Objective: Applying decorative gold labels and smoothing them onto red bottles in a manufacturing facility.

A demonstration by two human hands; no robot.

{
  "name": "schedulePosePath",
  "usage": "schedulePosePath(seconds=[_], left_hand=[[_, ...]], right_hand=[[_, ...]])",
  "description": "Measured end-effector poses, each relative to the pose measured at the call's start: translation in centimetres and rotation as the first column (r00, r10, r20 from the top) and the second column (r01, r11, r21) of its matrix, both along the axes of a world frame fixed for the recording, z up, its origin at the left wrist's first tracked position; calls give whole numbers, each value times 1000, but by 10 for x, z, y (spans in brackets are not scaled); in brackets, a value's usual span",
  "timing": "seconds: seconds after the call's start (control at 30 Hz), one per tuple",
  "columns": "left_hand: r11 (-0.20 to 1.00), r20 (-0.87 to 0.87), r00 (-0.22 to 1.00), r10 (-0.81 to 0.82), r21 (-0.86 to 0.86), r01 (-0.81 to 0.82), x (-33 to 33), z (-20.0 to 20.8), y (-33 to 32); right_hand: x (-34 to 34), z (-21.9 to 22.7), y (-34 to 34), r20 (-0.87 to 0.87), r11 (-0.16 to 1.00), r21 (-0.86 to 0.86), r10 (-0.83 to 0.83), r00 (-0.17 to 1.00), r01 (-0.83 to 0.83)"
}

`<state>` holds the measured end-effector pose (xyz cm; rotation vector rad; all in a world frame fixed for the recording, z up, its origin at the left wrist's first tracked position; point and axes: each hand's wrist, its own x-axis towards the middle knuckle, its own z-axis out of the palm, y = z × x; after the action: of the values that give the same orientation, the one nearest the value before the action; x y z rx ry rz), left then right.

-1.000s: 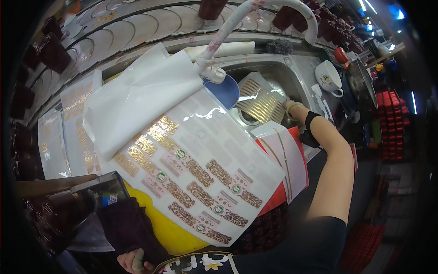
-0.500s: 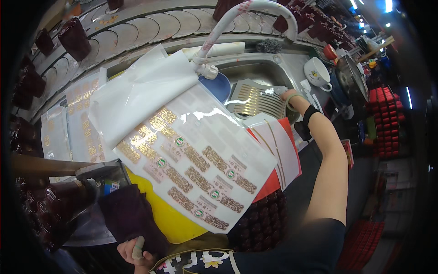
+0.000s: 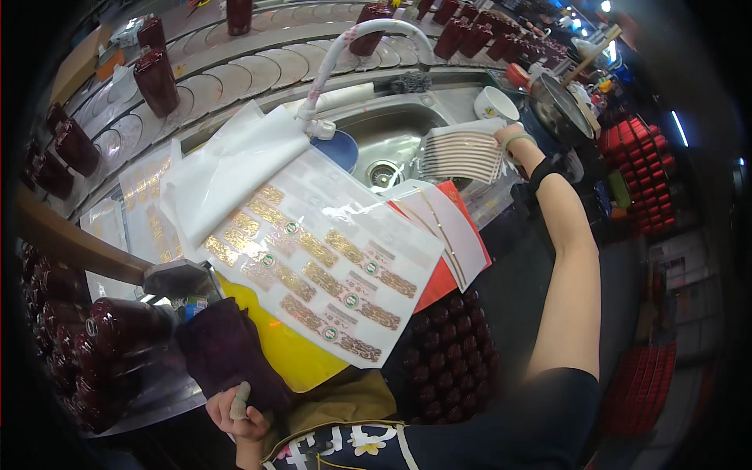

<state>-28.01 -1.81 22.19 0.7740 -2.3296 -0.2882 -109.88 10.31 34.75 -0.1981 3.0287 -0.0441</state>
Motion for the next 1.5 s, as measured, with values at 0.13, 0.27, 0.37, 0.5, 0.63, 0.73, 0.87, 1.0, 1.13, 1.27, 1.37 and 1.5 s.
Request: schedulePosePath(seconds=[0.13,0.27,0.37,0.5,0.63,0.73,0.87,1.0,1.13,1.27,1.37,1.5], left_hand=[[1000,-21,1000,1,-4,-1,0,3,0],[1000,-23,1000,10,-26,-10,-1,5,-1],[999,-2,1000,13,-33,-13,-3,8,-3],[1000,-25,1000,-10,-11,9,-10,5,-6],[999,5,1000,21,-51,-20,-4,9,-3],[998,-4,1000,19,-62,-19,-4,10,-1],[998,-16,1000,9,-68,-10,-7,9,3],[999,-43,999,-4,-39,2,-15,3,4],[996,20,998,51,-79,-50,-8,13,2],[994,-13,998,56,-90,-57,7,24,-2],[993,-117,993,-17,117,30,-4,20,-10],[956,-153,975,-162,222,194,-3,50,-2]], right_hand=[[28,45,10,72,946,-297,-115,991,132],[12,49,71,193,924,-340,-113,975,174],[-5,0,135,236,928,-301,-150,960,219],[-22,-64,221,212,983,-64,-153,965,170],[16,-130,207,207,952,-175,-214,955,251],[22,-141,217,204,899,-331,-228,952,286],[10,-154,239,284,762,-530,-254,925,372],[-1,-163,266,325,628,-657,-264,908,417],[49,-180,193,528,487,-677,-200,825,551],[43,-190,213,635,379,-688,-96,766,618],[-18,-155,332,431,263,-902,520,738,342],[2,-216,316,625,228,-779,217,750,583]])
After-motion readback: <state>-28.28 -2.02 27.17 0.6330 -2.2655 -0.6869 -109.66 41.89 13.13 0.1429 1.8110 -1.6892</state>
